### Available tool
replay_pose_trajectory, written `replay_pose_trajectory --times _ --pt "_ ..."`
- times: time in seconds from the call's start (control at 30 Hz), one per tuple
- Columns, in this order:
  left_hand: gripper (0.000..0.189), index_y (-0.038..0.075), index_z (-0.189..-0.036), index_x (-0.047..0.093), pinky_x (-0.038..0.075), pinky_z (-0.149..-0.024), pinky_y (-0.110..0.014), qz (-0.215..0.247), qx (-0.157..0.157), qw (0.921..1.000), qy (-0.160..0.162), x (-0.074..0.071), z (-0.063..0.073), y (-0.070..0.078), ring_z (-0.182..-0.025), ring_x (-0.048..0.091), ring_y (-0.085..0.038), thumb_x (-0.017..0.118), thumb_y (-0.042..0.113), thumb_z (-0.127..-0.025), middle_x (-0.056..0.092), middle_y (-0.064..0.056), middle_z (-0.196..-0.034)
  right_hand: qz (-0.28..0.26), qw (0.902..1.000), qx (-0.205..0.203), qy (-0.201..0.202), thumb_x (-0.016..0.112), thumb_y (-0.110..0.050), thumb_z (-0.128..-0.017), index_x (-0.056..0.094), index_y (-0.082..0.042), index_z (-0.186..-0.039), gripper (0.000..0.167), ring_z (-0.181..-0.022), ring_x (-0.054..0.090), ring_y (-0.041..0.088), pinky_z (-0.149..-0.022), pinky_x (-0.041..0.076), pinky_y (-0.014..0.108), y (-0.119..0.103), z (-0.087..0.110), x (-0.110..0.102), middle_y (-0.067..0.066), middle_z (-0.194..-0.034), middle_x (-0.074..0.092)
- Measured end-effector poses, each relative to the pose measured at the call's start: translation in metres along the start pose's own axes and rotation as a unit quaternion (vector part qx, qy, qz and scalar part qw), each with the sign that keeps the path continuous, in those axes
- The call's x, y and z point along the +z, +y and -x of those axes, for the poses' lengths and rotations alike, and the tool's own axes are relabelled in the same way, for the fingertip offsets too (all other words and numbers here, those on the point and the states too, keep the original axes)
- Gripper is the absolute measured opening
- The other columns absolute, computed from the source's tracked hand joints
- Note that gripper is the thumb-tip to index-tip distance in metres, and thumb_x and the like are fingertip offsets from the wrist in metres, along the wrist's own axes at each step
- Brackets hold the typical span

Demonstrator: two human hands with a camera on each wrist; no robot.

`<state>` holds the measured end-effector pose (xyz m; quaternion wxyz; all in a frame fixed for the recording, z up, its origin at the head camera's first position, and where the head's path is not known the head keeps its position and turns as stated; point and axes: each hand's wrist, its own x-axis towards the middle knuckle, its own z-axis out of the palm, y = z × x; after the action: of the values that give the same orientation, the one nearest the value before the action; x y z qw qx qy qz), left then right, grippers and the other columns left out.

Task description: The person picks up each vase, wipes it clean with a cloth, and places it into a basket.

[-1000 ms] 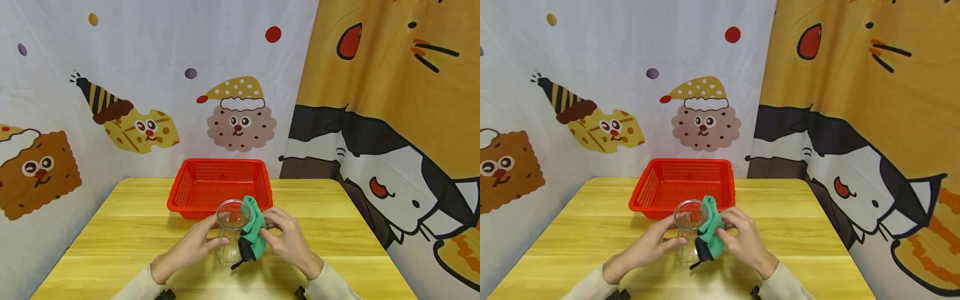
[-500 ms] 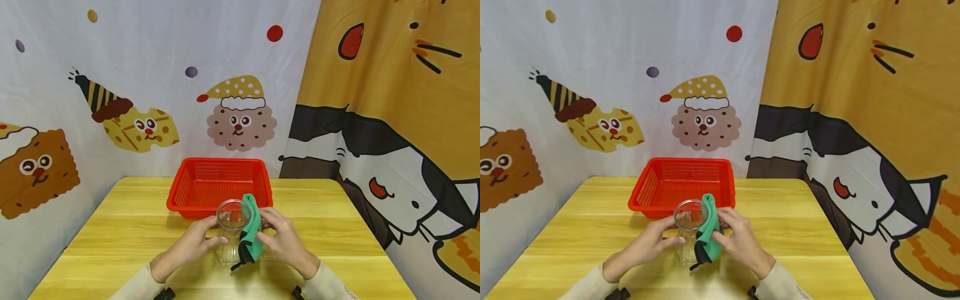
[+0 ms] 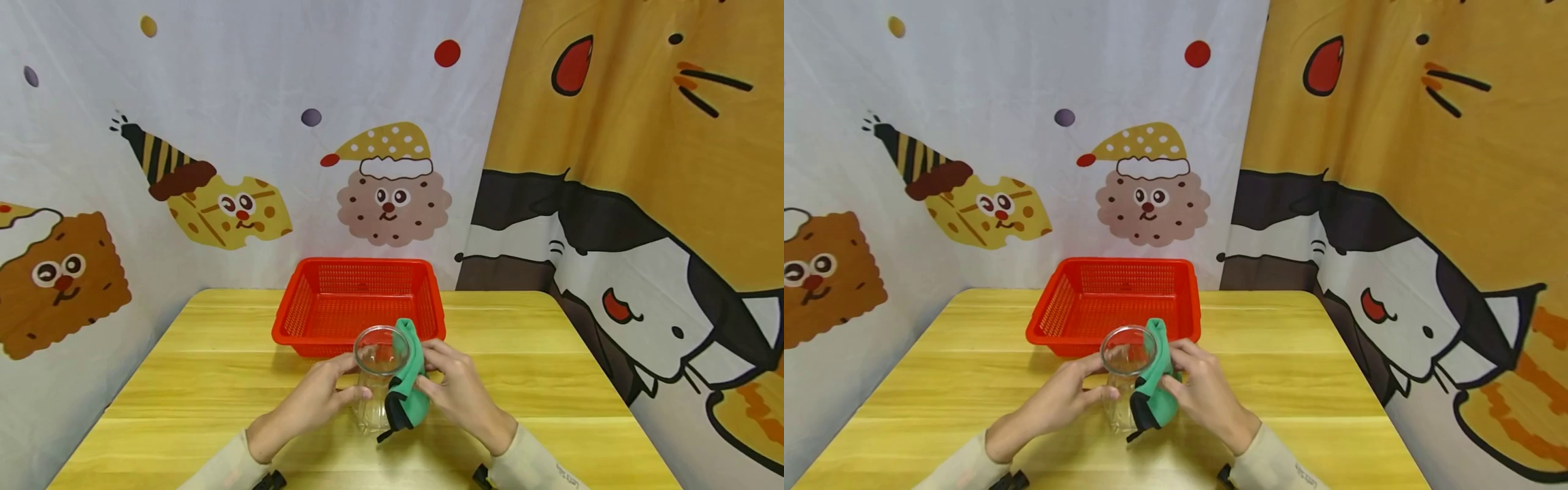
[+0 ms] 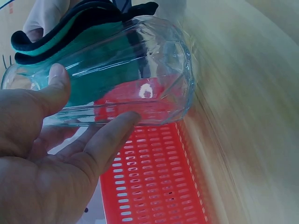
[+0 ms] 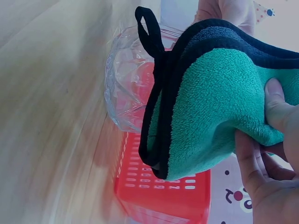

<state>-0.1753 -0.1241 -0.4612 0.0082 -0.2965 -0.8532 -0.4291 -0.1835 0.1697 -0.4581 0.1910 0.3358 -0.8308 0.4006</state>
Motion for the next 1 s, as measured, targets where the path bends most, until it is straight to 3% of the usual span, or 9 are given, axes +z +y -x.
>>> replay_pose_trajectory --times 0.33,0.7,1.0 --pt "0.061 0.005 -0.161 0.067 0.061 -0.124 -0.063 -0.003 -0.001 1.0000 -0.002 0.0005 0.0001 0.0010 -0.146 0.075 -0.038 0.087 0.016 -0.105 0.080 -0.011 -0.151 0.016 0.9992 -0.011 -0.036 0.091 0.013 -0.092 0.087 -0.004 -0.121 0.034 -0.092 0.083 0.010 -0.079 0.071 0.019 0.0020 0.0003 0.0010 0.011 -0.126 0.083" --pt "0.064 0.005 -0.163 0.066 0.060 -0.124 -0.064 -0.012 0.003 0.9999 0.005 0.0015 0.0004 -0.0022 -0.146 0.075 -0.039 0.088 0.015 -0.104 0.080 -0.012 -0.152 0.070 0.9939 -0.033 -0.078 0.096 0.006 -0.091 0.086 -0.001 -0.126 0.037 -0.100 0.087 0.020 -0.086 0.072 0.019 0.0023 -0.0004 0.0002 0.014 -0.130 0.082" --pt "0.064 0.006 -0.164 0.065 0.060 -0.124 -0.064 -0.005 0.005 1.0000 0.005 0.0017 0.0007 -0.0031 -0.146 0.075 -0.038 0.087 0.015 -0.104 0.080 -0.011 -0.153 0.092 0.9902 -0.053 -0.090 0.095 0.009 -0.090 0.087 0.000 -0.123 0.035 -0.103 0.085 0.024 -0.085 0.071 0.016 0.0087 0.0052 0.0024 0.014 -0.122 0.083"
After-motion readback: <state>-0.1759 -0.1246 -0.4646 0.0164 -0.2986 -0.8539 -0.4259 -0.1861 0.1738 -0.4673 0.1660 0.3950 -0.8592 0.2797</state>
